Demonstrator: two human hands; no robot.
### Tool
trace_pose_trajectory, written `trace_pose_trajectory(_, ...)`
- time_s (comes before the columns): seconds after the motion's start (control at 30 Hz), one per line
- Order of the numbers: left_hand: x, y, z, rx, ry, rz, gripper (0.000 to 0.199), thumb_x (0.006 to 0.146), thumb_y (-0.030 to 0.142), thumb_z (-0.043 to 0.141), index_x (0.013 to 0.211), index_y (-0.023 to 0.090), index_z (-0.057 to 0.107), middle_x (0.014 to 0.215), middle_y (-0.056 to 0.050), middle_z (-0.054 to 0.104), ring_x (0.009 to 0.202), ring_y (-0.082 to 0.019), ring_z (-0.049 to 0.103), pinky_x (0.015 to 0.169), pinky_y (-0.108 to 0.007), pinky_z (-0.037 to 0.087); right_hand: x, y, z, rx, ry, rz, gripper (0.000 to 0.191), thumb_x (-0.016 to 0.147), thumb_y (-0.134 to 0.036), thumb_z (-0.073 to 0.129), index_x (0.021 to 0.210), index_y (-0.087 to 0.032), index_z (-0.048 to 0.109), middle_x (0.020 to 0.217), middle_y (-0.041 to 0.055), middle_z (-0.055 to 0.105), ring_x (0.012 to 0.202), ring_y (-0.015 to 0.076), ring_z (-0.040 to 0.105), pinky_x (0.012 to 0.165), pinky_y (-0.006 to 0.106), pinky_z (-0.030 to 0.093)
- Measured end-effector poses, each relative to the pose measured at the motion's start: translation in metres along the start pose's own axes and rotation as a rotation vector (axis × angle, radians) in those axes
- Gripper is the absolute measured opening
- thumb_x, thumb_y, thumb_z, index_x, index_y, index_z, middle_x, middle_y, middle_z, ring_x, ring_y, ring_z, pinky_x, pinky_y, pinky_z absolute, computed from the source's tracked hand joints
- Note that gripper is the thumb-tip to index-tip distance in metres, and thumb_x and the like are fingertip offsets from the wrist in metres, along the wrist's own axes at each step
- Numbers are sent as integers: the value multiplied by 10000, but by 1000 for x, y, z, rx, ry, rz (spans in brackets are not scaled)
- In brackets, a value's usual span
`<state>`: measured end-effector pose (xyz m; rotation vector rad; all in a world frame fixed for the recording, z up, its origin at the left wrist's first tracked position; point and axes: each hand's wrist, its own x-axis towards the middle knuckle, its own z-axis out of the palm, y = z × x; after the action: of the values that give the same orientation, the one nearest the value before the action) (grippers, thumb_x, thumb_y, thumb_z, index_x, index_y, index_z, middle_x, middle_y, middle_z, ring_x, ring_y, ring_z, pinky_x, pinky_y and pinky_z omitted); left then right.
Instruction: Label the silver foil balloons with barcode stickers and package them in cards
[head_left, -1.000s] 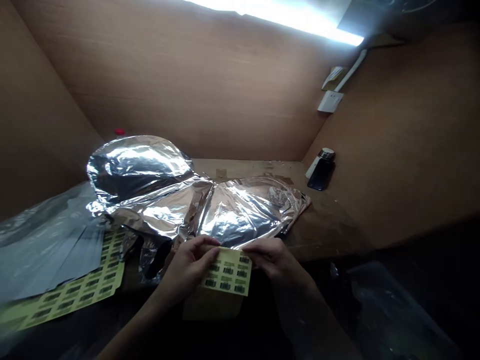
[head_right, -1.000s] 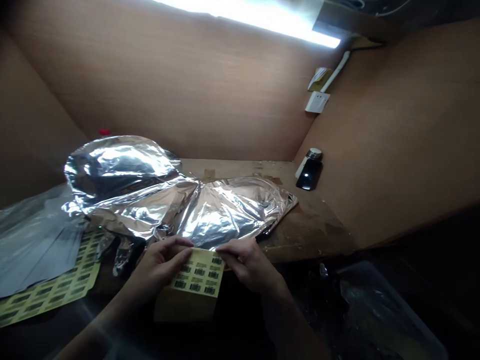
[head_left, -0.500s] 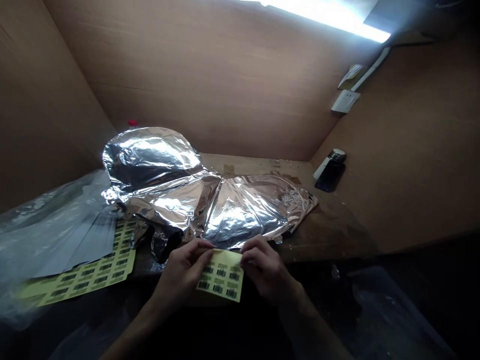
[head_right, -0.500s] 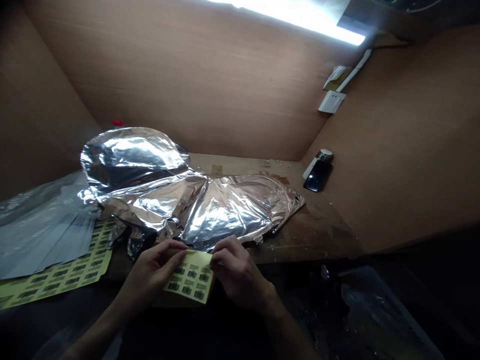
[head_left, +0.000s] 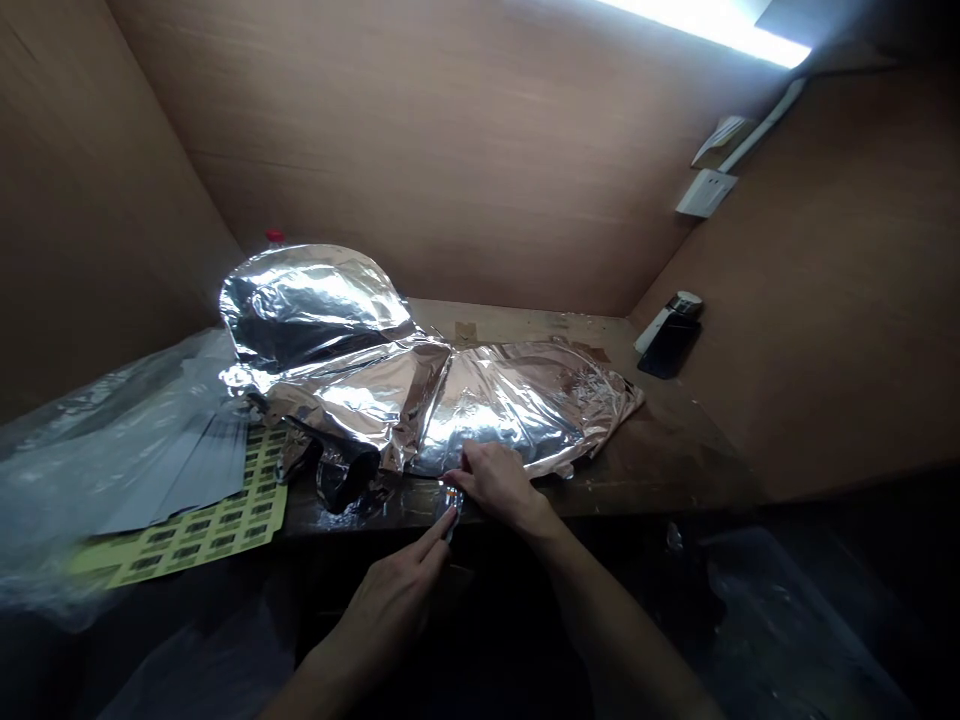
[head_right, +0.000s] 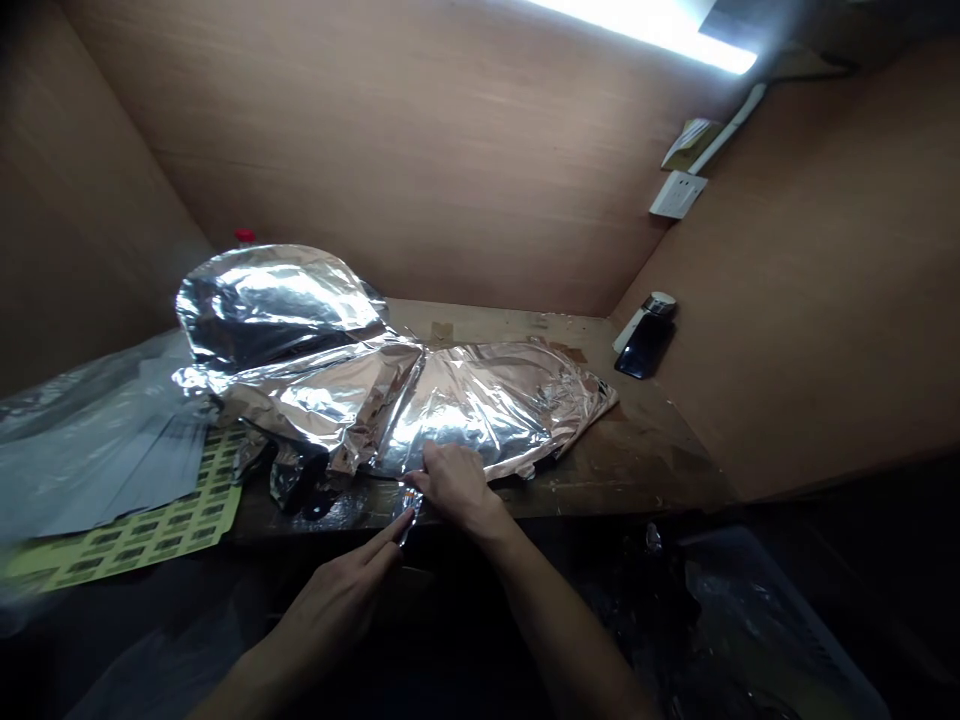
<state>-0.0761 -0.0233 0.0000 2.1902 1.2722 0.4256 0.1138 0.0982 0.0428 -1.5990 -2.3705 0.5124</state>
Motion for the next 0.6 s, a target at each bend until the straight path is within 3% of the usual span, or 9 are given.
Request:
trace_pose_trajectory(0.1, -1, 3, -6, -172, 36, -9, 516, 914, 65, 418, 1374, 262, 544, 1566, -91, 469, 1136, -248, 692, 928, -334, 562, -27, 5, -12, -78, 58, 104, 308, 911, -486, 695, 929, -180, 676, 832, 100, 719, 785, 247, 659, 732, 338, 447)
trace_pose_trajectory(0.2, 1, 13, -16, -422, 67, -16, 375, 994, 189, 426, 1332, 244, 578, 1191, -82, 720, 971, -210, 710, 865, -300, 553, -72, 11, -25, 288, -25, -47, 308, 833, -435, 793, 1008, -201, 696, 985, 74, 727, 891, 234, 653, 799, 320, 467)
trace_pose_trajectory(0.3, 19, 28, -28, -546, 17, -24, 218, 1005, 300, 481, 1026, 225, 685, 1042, -67, 743, 909, -216, 697, 793, -286, 543, -119, 20, -28, 667, -194, -79, 231, 875, -367, 745, 1043, -213, 709, 951, 17, 725, 834, 181, 642, 737, 261, 470)
trace_pose_trajectory(0.33, 31, 34, -31, -532, 25, -25, 203, 995, 326, 511, 973, 221, 683, 1036, -69, 743, 903, -221, 695, 781, -290, 541, -132, 25, -28, 721, -201, -27, 165, 923, -349, 680, 984, -200, 715, 868, 5, 713, 760, 160, 623, 677, 246, 451)
trace_pose_trajectory(0.4, 64, 49, -34, -403, 97, -4, 173, 977, 348, 553, 990, 219, 668, 1005, -71, 732, 874, -223, 683, 777, -306, 534, -154, 40, -30, 746, -158, 85, 218, 968, -326, 599, 845, -178, 703, 721, -11, 656, 649, 132, 559, 595, 235, 395)
trace_pose_trajectory(0.47, 105, 66, -28, -169, 164, 87, 164, 958, 316, 582, 1062, 210, 653, 1034, -85, 705, 914, -241, 658, 819, -340, 519, -171, 56, -36, 732, -120, 137, 210, 934, -328, 643, 799, -175, 692, 697, -10, 635, 647, 133, 535, 587, 237, 382)
trace_pose_trajectory(0.53, 145, 83, -16, 53, 153, 181, 214, 926, 219, 590, 1131, 185, 644, 1120, -128, 677, 1040, -285, 618, 890, -382, 491, -184, 69, -42, 718, -120, 141, 193, 898, -335, 687, 782, -180, 694, 701, -2, 637, 663, 143, 538, 585, 236, 386)
trace_pose_trajectory(0.6, 177, 94, -4, 163, 96, 205, 281, 891, 108, 553, 1151, 147, 650, 1078, -164, 687, 1042, -304, 617, 874, -388, 479, -195, 78, -46, 705, -110, 139, 182, 895, -339, 690, 798, -185, 701, 727, 9, 652, 688, 154, 557, 589, 236, 396)
